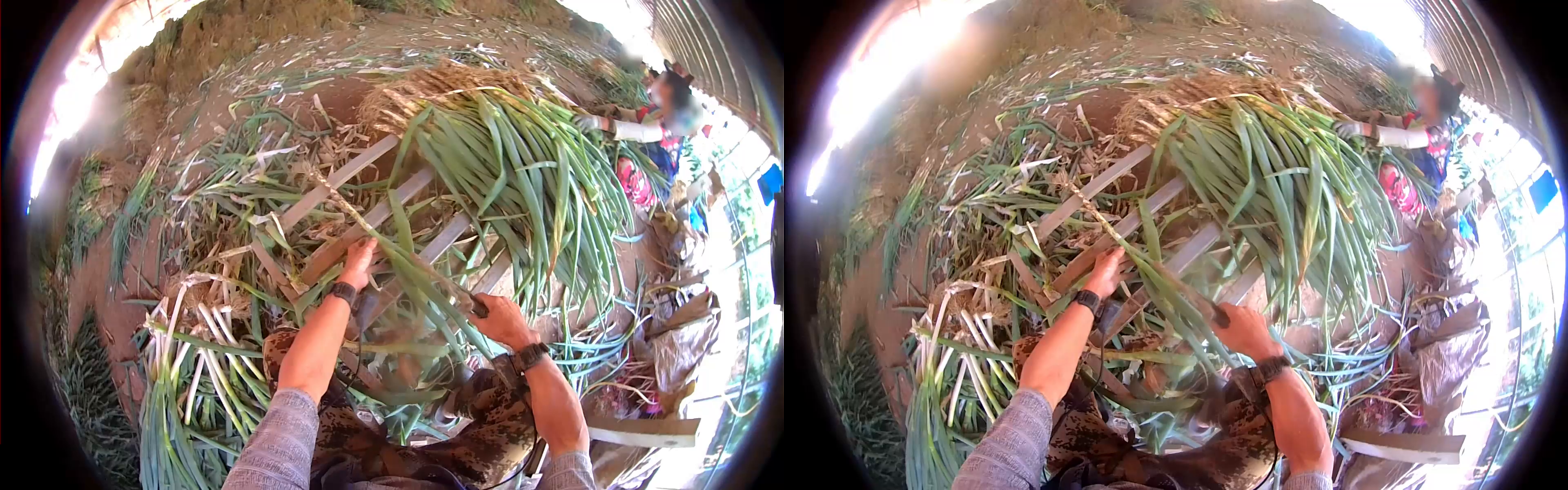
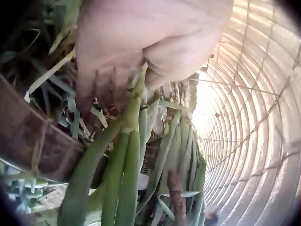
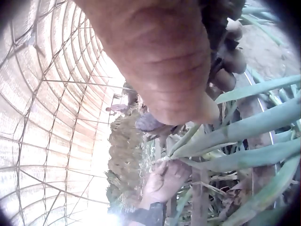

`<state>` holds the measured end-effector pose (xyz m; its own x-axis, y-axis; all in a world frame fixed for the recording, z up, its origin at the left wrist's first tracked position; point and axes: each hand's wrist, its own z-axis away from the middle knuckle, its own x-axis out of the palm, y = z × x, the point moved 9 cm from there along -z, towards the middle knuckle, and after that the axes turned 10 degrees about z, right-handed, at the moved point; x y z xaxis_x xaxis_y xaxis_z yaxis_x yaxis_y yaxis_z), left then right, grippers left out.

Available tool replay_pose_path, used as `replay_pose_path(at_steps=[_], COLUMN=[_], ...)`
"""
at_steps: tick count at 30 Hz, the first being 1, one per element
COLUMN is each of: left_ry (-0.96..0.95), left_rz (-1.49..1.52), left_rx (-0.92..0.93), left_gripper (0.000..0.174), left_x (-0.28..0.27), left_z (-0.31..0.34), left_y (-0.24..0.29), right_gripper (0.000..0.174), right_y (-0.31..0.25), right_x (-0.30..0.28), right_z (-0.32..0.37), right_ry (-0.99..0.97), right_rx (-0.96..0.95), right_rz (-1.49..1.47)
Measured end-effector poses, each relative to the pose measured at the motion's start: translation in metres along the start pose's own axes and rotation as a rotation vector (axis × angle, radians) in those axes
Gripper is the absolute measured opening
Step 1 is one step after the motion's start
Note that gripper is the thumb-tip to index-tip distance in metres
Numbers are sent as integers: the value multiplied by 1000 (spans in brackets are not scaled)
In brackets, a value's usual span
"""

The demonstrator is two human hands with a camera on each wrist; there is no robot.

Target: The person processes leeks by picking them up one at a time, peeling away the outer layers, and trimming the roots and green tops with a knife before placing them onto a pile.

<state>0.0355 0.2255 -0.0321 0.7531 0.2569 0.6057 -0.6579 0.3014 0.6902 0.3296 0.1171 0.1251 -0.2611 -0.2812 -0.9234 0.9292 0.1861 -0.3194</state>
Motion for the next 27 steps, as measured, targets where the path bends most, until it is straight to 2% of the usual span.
replay_pose_path(at_steps=[3, 8, 13, 15, 19, 23, 25, 26, 27], left_ry=[-7, -24, 16, -4, 33, -24, -108, -73, -71], left_rz=[128, 166, 64, 65, -56, -100, -17, -48, -42], left_rx=[18, -39, -75, -70, -34, 66, 84, -19, -16], left_gripper=[19, 22, 22, 24, 20, 18, 23, 24, 24], left_x=[7, 29, 30, 33, 33, 25, 35, 34, 33], left_z=[-8, 18, 53, 62, 80, 91, 106, 111, 113], left_y=[0, -10, -40, -43, -50, -66, -68, -78, -84], right_gripper=[35, 25, 24, 24, 23, 28, 27, 26, 26], right_y=[-2, -9, 0, 1, -1, 2, 1, -1, -4], right_x=[-1, -16, -13, -7, -11, 2, 9, 10, 12], right_z=[0, 3, 19, 32, 53, 62, 66, 68, 69], right_ry=[-4, 83, 79, -80, -70, -105, -83, -59, -60], right_rx=[8, -25, -29, -14, -16, -2, -29, -56, -60], right_rz=[28, 50, 107, 113, 113, 141, 164, 184, 190])
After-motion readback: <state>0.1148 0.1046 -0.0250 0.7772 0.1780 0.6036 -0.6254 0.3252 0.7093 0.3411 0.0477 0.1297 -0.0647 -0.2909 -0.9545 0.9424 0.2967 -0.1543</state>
